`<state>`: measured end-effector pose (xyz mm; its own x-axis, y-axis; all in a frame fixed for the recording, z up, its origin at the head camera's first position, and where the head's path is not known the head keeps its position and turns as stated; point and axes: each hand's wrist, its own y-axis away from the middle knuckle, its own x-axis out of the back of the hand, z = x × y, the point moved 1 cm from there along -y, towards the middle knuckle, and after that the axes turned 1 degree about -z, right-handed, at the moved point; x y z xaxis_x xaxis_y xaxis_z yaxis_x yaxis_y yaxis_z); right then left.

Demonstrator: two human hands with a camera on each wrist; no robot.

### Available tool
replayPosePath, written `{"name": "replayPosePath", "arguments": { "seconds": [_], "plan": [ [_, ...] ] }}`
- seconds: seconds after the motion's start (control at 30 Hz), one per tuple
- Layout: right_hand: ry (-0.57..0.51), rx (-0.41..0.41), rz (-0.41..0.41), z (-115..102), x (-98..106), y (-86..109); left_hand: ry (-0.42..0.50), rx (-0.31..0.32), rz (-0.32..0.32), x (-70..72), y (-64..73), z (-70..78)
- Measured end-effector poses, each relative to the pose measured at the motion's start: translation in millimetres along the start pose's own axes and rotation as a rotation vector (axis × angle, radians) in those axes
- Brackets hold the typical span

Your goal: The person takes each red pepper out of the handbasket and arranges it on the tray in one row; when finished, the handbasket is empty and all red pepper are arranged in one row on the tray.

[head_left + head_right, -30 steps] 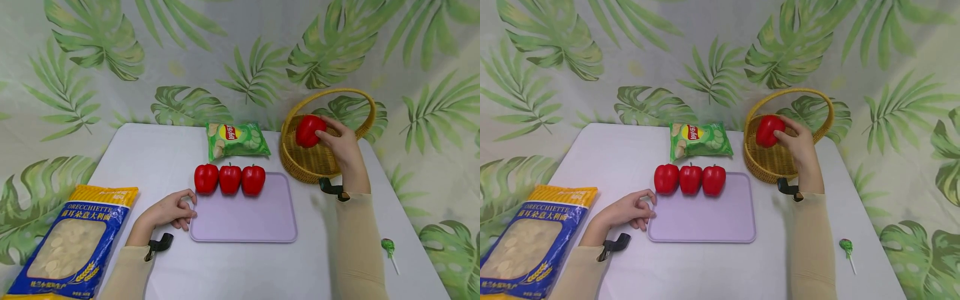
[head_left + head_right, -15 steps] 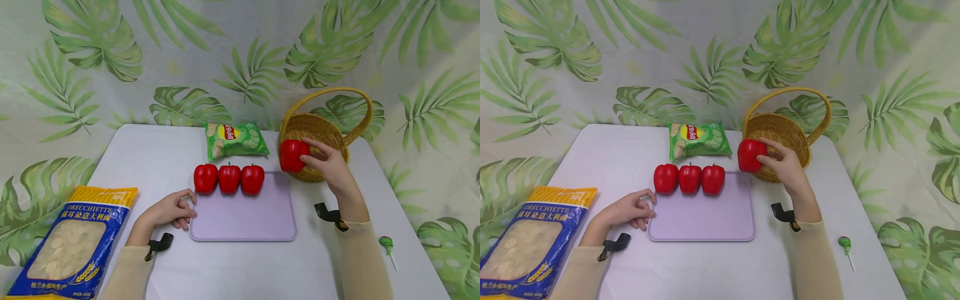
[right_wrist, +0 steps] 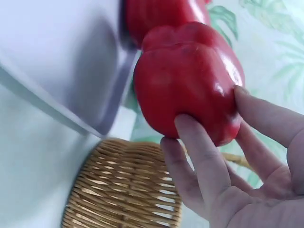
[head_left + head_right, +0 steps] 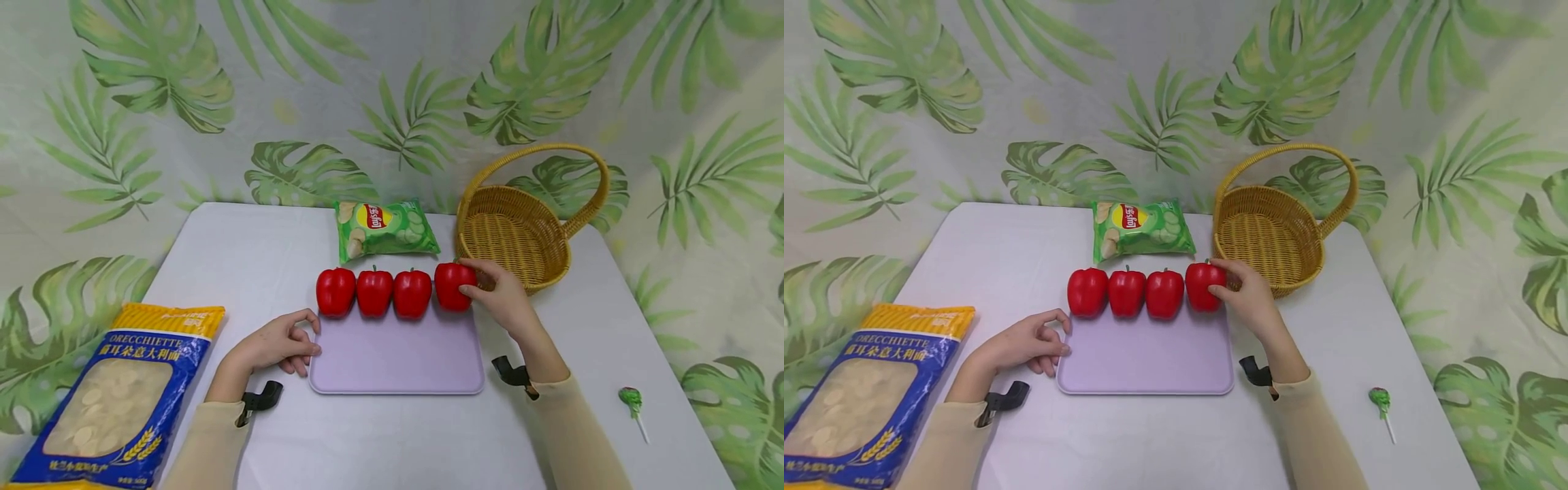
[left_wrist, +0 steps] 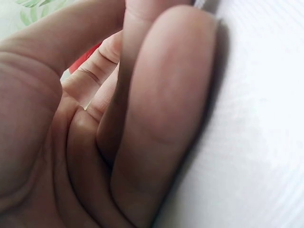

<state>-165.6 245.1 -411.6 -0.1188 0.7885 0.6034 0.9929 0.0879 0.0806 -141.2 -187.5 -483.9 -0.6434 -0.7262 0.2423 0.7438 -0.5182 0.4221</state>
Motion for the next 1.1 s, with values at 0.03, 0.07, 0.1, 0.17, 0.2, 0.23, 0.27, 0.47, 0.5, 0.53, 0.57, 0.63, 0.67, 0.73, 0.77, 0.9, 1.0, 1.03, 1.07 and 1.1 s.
{"name": "replayPosePath", "arguments": {
  "seconds": [0.03,0.07,0.1,0.17,0.2,0.23,0.27,0.47,0.5,0.53,0.57,0.63,0.67,0.73,0.77,0.9,1.0,1.03,1.07,1.1],
  "plan": [
    [0.014,-0.003,0.0,1,-2,-0.3,-0.001,-0.001,0.0,0.2,0.1,0.1],
    [0.024,-0.008,-0.001,2,-5,-0.7,-0.003,-0.001,0.001,0.4,0.2,-0.1],
    [0.035,-0.008,-0.001,3,-7,-1.0,-0.004,0.001,0.002,0.5,0.2,-0.3],
    [0.051,-0.012,-0.001,5,-10,-1.2,-0.006,0.006,0.006,0.1,-0.2,-1.2],
    [0.053,-0.015,-0.001,6,-11,-1.3,-0.005,0.008,0.007,-0.2,-0.2,-1.4],
    [0.055,-0.015,-0.002,7,-12,-1.6,-0.006,0.01,0.007,-0.3,-0.2,-1.9],
    [0.057,-0.014,-0.004,8,-13,-2.0,-0.007,0.012,0.007,-0.4,-0.3,-2.5],
    [0.081,0.004,-0.003,13,-18,-4.5,-0.006,0.012,0.01,-1.0,-1.5,-3.7],
    [0.089,0.013,-0.003,13,-19,-4.8,-0.004,0.016,0.012,-0.8,-1.3,-3.6],
    [0.096,0.02,-0.004,13,-20,-5.0,-0.004,0.019,0.013,-0.5,-0.9,-3.4],
    [0.104,0.025,-0.005,13,-21,-5.2,-0.004,0.02,0.013,0.0,-0.4,-3.2],
    [0.119,0.036,-0.015,13,-22,-5.6,-0.003,0.024,0.017,0.7,0.6,-2.8],
    [0.126,0.037,-0.019,13,-23,-5.6,-0.003,0.027,0.019,1.2,0.9,-3.0],
    [0.13,0.034,-0.028,13,-23,-6.1,-0.005,0.021,0.016,2.0,1.3,-3.1],
    [0.131,0.035,-0.033,14,-24,-6.5,-0.005,0.019,0.016,2.2,1.4,-3.4],
    [0.137,0.034,-0.047,15,-24,-5.9,-0.006,0.018,0.016,1.6,2.0,-5.1],
    [0.148,0.024,-0.053,15,-23,-5.1,-0.008,0.018,0.017,0.7,1.9,-5.9],
    [0.152,0.02,-0.055,15,-23,-4.9,-0.008,0.017,0.017,0.6,1.9,-5.6],
    [0.156,0.015,-0.058,16,-23,-5.0,-0.012,0.014,0.015,0.6,1.9,-5.5],
    [0.159,0.01,-0.06,16,-22,-4.6,-0.019,0.009,0.014,0.7,1.9,-5.1]
  ]
}}
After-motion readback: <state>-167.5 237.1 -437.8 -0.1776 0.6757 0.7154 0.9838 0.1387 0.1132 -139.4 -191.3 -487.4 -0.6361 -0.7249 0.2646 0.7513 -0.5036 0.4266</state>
